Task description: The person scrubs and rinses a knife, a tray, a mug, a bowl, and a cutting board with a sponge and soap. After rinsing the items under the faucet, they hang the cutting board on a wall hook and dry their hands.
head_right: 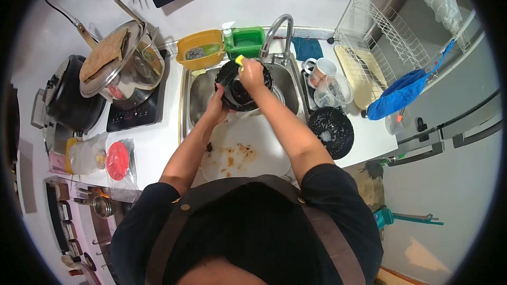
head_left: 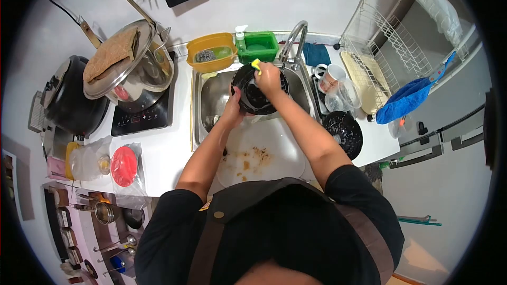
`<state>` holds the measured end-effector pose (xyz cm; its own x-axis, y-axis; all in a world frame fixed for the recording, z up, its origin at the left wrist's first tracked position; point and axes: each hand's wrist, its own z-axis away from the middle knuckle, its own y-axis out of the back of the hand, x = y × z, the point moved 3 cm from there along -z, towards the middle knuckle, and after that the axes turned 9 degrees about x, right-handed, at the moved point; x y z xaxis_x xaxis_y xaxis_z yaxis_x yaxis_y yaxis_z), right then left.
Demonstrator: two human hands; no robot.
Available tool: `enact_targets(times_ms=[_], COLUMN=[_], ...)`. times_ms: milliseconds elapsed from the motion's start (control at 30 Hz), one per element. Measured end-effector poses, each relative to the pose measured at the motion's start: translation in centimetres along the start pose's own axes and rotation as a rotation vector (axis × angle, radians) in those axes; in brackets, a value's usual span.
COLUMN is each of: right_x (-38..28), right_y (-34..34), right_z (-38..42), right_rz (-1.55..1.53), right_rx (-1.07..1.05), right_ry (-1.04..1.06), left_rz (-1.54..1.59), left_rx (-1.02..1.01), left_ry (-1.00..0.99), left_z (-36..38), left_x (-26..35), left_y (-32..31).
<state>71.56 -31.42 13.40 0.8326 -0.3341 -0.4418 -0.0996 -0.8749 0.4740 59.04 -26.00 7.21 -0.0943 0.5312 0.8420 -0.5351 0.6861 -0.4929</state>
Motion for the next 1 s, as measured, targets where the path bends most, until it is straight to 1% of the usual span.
enact_targets(times_ms=[67,100,133,167,200,233,267,300,333,367,400,467,500,533,600,667,700,733,800,867,900,933,1000], right_x=[-1.6,-2.7,-2.6,-1.2,0.5,-0.1,-0.2,-1.2,-1.9,-3.3,-3.9,-2.7,-2.3,-2.2,-2.2,-2.5,-1.6,-0.7,-0.3,-1.0,-2.2,-2.5,0.0], right_y=[-1.0,-0.9,-1.5,-1.5,-1.2,0.6,-0.1,-0.8,-1.1,-0.5,0.5,0.8,0.6,0.5,0.2,0.4,0.9,0.9,0.7,-0.7,-0.6,-1.5,-2.1], right_z=[1.3,2.3,2.2,1.5,1.2,0.1,0.6,1.6,2.6,2.7,2.7,3.6,3.7,3.6,2.8,0.3,-0.5,-1.2,0.1,2.4,2.9,3.1,1.7], right_rz=[-0.117,-0.211,-0.195,-0.165,-0.136,-0.023,-0.025,-0.159,-0.292,-0.312,-0.35,-0.348,-0.354,-0.412,-0.464,-0.481,-0.268,0.031,0.272,0.376,0.035,-0.211,-0.013], right_rx=[0.043,0.024,-0.147,-0.05,0.042,0.022,0.02,0.039,0.06,-0.168,-0.427,-0.728,-0.729,-0.712,-0.694,-0.231,-0.135,-0.156,-0.249,-0.623,-0.671,-0.471,-0.216], right_ry=[0.188,0.254,0.198,0.131,0.058,0.001,0.007,0.106,0.204,0.233,0.228,0.396,0.396,0.427,0.456,0.448,0.38,0.364,0.258,0.108,0.189,0.271,0.145], left_rz=[-0.011,0.023,0.056,0.062,0.062,0.011,-0.039,-0.037,0.005,0.047,0.047,0.068,0.026,0.025,0.125,0.118,0.057,-0.005,0.003,-0.001,0.028,0.031,0.031], left_rx=[-0.016,0.003,0.022,-0.111,-0.106,-0.046,0.012,0.013,-0.011,-0.037,-0.039,-0.027,0.011,0.016,-0.072,-0.097,-0.061,-0.023,0.001,-0.003,0.086,0.086,0.012], left_ry=[0.01,0.011,0.009,0.049,0.056,0.009,-0.044,-0.045,-0.002,0.04,0.04,-0.037,-0.152,-0.15,0.147,0.102,0.045,-0.013,-0.032,-0.086,-0.122,-0.119,-0.081], left_z=[0.3,0.6,0.5,0.1,0.1,1.1,1.6,0.9,-0.5,-1.0,-1.2,0.1,1.0,0.6,-1.0,-0.4,-0.1,0.0,-0.1,-0.6,-0.4,-0.4,-0.4], left_x=[0.1,0.2,0.5,0.6,0.1,1.2,2.2,1.7,0.7,0.7,0.7,3.2,4.2,3.7,1.2,1.2,1.4,1.7,2.7,3.7,3.3,2.5,0.9], left_y=[-0.4,-0.5,-0.6,-0.4,0.1,-0.8,-1.4,-0.7,0.4,0.7,1.2,0.9,0.1,0.6,1.0,-0.6,-0.9,-0.8,-0.1,0.3,-0.2,-0.6,-0.6])
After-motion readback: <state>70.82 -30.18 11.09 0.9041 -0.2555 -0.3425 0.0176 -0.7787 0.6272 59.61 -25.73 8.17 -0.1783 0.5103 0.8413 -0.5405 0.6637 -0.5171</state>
